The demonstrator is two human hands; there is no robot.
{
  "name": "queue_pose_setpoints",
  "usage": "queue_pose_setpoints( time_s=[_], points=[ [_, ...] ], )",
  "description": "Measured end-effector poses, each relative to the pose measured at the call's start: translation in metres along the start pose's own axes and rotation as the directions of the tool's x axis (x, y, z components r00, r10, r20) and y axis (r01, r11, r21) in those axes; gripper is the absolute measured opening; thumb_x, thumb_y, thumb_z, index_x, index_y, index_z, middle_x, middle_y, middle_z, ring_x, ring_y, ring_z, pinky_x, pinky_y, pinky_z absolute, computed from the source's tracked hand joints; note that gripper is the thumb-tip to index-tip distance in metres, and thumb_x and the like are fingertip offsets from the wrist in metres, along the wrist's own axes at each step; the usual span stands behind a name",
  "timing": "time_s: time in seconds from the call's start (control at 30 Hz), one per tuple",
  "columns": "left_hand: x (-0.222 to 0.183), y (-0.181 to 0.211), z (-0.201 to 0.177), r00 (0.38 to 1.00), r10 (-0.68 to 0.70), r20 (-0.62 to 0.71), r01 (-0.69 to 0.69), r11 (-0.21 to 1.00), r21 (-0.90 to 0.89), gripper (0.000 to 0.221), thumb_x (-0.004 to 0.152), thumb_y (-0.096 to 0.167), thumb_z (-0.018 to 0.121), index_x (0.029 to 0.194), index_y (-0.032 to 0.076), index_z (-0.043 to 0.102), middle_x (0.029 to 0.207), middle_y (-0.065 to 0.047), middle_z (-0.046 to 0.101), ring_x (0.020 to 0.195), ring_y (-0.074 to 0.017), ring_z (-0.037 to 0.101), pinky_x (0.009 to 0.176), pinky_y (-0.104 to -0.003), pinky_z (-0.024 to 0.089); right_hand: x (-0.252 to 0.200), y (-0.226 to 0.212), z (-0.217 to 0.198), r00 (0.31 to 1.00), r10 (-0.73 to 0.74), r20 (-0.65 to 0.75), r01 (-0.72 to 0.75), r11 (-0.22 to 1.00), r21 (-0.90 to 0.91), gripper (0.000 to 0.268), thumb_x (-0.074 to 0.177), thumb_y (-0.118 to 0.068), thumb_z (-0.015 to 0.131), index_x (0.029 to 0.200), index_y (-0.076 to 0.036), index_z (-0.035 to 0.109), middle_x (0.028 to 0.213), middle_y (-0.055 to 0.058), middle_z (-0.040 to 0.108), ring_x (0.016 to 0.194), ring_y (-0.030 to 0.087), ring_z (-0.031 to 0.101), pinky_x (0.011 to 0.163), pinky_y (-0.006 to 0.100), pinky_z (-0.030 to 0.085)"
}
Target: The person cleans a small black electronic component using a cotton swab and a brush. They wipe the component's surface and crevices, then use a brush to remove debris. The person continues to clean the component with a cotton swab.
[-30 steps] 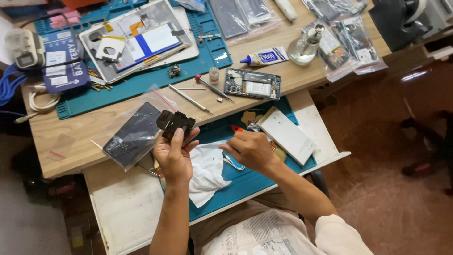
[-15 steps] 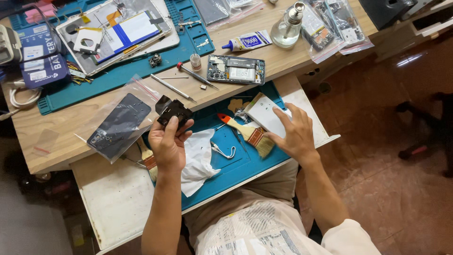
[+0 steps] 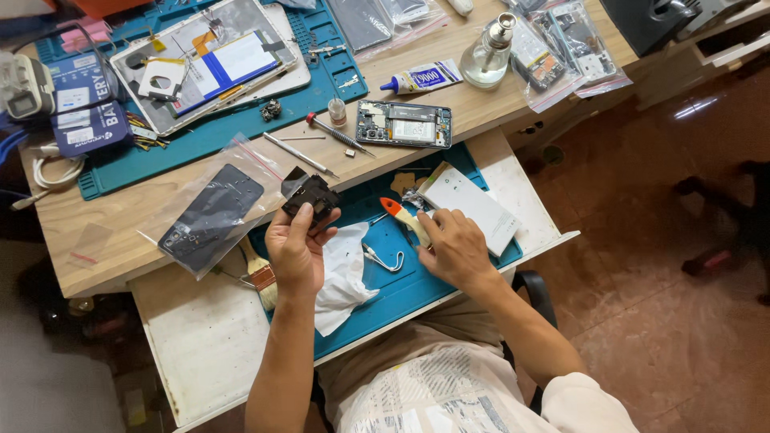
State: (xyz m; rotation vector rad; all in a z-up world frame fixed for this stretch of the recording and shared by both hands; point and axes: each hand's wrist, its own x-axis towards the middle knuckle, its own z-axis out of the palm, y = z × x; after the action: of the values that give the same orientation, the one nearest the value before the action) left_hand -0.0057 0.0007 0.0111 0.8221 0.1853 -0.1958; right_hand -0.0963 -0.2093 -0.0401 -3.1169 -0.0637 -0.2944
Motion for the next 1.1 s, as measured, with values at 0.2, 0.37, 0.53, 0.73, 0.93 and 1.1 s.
queue_pose_setpoints(
  time_s=[0.2,0.37,0.53,0.73,0.93,1.1],
  points=[
    [0.0,0.002,-0.001,0.999,0.015,0.028,-0.016,1.0,0.012,0.014,0.085,0.005,0.057,0.097,-0.002,0.057,0.091,-0.027,0.064,0.079,-0.0339,0.067,0.055,-0.031,0.06,-0.004,0.021,-0.025,0.987,0.147,-0.073,-0.05,0.695,0.717,0.033,0.065,-0.013,0.073,0.092,0.001,0.062,0.082,0.014,0.05,0.054,0.024,0.053,0.046,0.033,0.047],
    [-0.001,-0.013,0.001,0.999,0.019,0.051,-0.023,0.996,0.09,0.016,0.084,0.003,0.056,0.098,-0.005,0.058,0.092,-0.026,0.065,0.082,-0.0339,0.067,0.058,-0.032,0.059,-0.001,0.039,-0.043,0.915,0.352,-0.196,0.083,0.312,0.946,0.018,0.078,-0.006,0.068,0.085,0.002,0.052,0.084,0.01,0.047,0.052,0.009,0.05,0.046,0.018,0.045],
    [-0.01,-0.017,0.007,0.997,0.042,0.07,-0.06,0.958,0.28,0.016,0.083,0.001,0.056,0.096,-0.007,0.06,0.088,-0.023,0.067,0.079,-0.0309,0.068,0.059,-0.031,0.058,0.008,0.006,-0.056,0.91,0.363,-0.199,0.132,0.203,0.97,0.013,0.083,0.003,0.059,0.093,0.007,0.052,0.084,0.015,0.053,0.052,0.015,0.06,0.046,0.023,0.052],
    [-0.011,-0.021,0.009,0.993,0.051,0.106,-0.093,0.889,0.448,0.013,0.081,-0.001,0.059,0.092,-0.007,0.064,0.081,-0.025,0.067,0.072,-0.0294,0.069,0.056,-0.032,0.059,0.031,-0.03,-0.067,0.848,0.276,-0.453,0.248,0.548,0.799,0.019,0.07,-0.003,0.073,0.087,0.003,0.067,0.072,0.013,0.061,0.049,0.017,0.061,0.04,0.024,0.048],
    [-0.012,-0.02,0.01,0.995,0.006,0.102,-0.063,0.818,0.571,0.017,0.082,0.003,0.06,0.096,-0.005,0.065,0.085,-0.023,0.067,0.075,-0.0266,0.069,0.063,-0.032,0.058,0.042,-0.053,-0.081,0.788,0.22,-0.575,0.319,0.653,0.687,0.022,0.073,-0.006,0.071,0.095,-0.001,0.069,0.068,0.012,0.062,0.049,0.02,0.062,0.042,0.026,0.05],
    [-0.008,-0.023,0.004,0.994,-0.077,0.074,0.04,0.912,0.408,0.023,0.089,0.01,0.052,0.1,-0.006,0.064,0.088,-0.025,0.066,0.08,-0.0294,0.068,0.067,-0.036,0.058,0.043,-0.044,-0.068,0.834,0.32,-0.45,0.261,0.49,0.832,0.025,0.078,-0.01,0.067,0.101,-0.001,0.062,0.067,0.011,0.058,0.053,0.011,0.058,0.045,0.023,0.048]
  ],
)
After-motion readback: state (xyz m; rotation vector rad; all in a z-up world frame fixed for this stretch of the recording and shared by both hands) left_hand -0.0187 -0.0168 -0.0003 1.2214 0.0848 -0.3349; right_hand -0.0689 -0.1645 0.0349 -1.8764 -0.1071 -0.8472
